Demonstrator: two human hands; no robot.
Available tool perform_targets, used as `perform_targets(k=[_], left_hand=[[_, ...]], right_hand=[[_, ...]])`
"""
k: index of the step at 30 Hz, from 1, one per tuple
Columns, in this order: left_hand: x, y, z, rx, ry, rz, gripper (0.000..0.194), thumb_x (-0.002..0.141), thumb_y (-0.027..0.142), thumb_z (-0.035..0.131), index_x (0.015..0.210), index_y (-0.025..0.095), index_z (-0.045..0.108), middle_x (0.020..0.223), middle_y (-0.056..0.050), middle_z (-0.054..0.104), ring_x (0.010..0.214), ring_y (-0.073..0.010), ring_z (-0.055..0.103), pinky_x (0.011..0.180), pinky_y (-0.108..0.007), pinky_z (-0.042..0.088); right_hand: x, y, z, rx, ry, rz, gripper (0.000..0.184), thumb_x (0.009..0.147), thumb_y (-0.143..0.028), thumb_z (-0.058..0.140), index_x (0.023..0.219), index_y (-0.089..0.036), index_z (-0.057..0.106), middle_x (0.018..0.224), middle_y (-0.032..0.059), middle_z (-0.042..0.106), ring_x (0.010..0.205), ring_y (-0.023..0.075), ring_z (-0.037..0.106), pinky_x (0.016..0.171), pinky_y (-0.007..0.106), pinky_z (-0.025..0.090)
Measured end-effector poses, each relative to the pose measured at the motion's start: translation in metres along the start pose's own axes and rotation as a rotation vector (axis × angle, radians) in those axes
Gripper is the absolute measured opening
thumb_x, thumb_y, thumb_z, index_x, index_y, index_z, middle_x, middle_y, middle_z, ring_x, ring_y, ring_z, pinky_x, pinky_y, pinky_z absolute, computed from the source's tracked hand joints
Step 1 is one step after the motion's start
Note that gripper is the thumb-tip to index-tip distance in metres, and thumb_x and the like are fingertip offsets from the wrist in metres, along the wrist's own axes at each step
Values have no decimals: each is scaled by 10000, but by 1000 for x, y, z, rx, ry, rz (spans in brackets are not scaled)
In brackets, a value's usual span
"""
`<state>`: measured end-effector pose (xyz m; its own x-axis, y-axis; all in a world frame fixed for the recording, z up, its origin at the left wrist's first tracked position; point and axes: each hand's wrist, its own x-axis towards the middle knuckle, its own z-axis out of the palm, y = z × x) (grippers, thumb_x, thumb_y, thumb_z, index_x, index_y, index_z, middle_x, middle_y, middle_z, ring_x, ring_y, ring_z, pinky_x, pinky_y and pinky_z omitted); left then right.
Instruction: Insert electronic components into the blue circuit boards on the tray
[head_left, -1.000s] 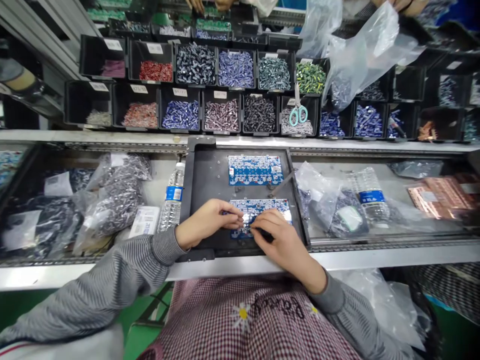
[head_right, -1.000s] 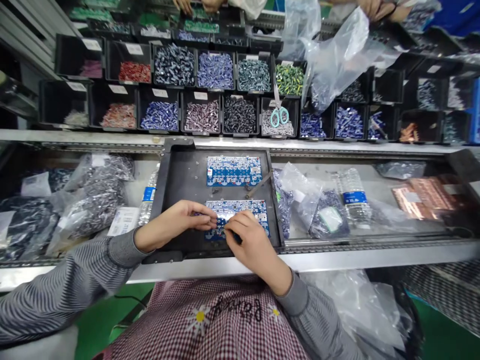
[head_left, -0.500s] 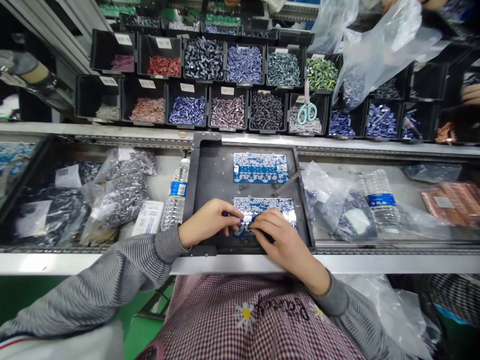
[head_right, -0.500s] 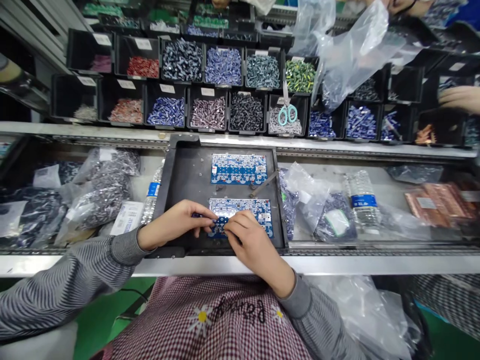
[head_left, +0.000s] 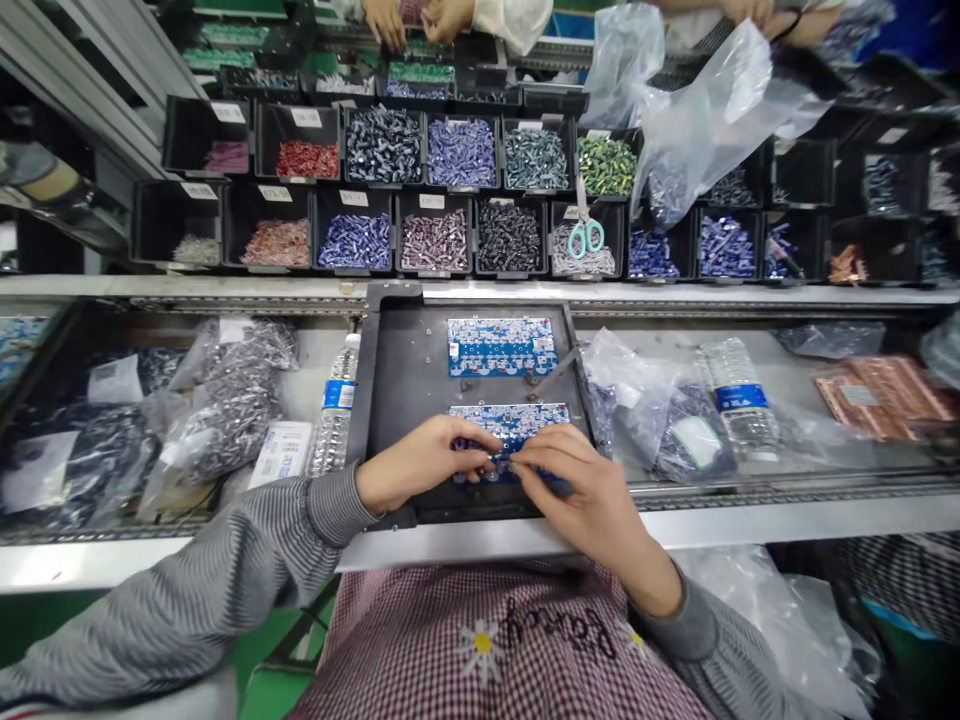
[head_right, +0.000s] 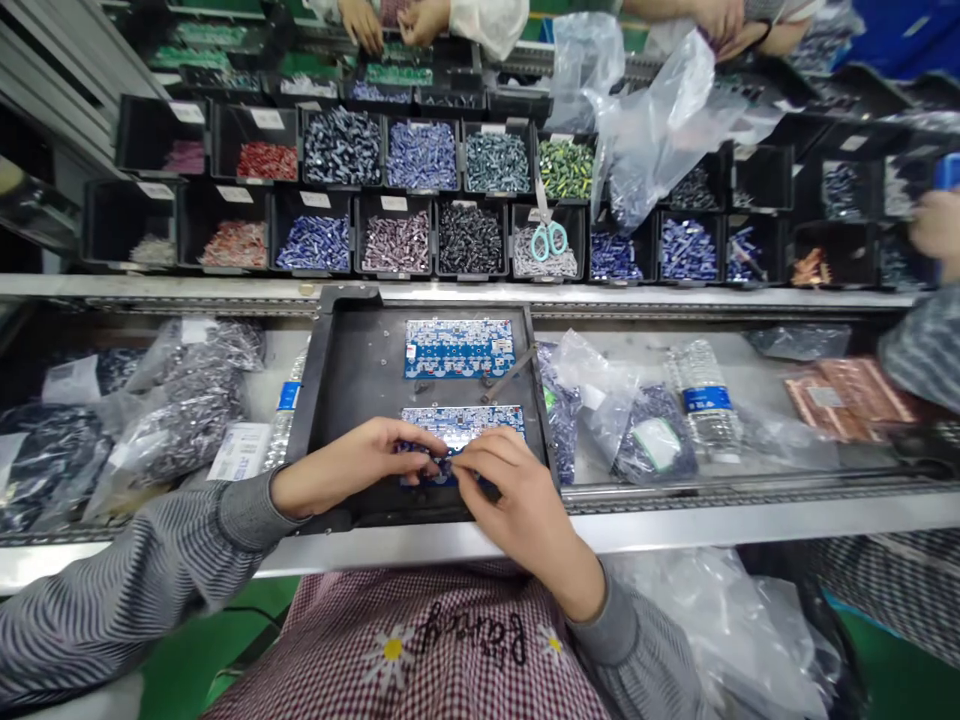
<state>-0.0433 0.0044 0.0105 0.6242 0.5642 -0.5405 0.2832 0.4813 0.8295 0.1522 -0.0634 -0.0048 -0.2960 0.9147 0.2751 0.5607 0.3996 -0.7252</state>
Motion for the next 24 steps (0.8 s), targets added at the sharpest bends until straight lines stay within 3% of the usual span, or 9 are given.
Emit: perform_targets(k=[2, 5, 11, 15, 24], left_hand=[[2, 1, -1, 20, 47, 13, 190, 776, 133, 586, 937, 120, 686, 810, -47, 699, 608, -90, 572, 644, -234, 468], [5, 0, -4, 32, 52, -2, 161, 786, 222, 614, 874, 108, 685, 736, -52, 686, 529, -87, 543, 537, -217, 440], [9, -6, 0, 37, 94, -59, 153, 737, 266, 682, 775, 124, 641, 577, 1, 609, 415, -59, 445, 377, -172, 268], [8, -5, 1, 104, 111, 5, 134, 780, 227, 625, 829, 120, 690, 605, 1, 608, 473, -54, 442, 444, -170, 314], [12, -7, 3, 57, 94, -54, 159, 773, 173, 609, 892, 89, 674, 717, -64, 689, 504, -85, 530, 511, -210, 424]], right_hand=[[-4, 4, -4, -50, -16, 53, 127, 850, -133, 528, 859, -201, 635, 817, 45, 635, 833, 188, 556, 777, 381, 490], [-8, 10, -3, -96, -69, 94, 147, 863, -128, 491, 816, -187, 617, 776, 52, 617, 820, 196, 536, 763, 374, 478], [-7, 12, 1, -119, -119, 89, 163, 874, -127, 463, 807, -185, 601, 766, 56, 598, 826, 202, 522, 755, 362, 463], [-8, 12, 1, -134, -124, 95, 167, 869, -122, 456, 789, -182, 590, 759, 56, 589, 829, 202, 518, 757, 355, 455], [-9, 16, 4, -150, -118, 66, 165, 876, -137, 468, 798, -185, 605, 772, 58, 596, 834, 205, 514, 759, 374, 460]])
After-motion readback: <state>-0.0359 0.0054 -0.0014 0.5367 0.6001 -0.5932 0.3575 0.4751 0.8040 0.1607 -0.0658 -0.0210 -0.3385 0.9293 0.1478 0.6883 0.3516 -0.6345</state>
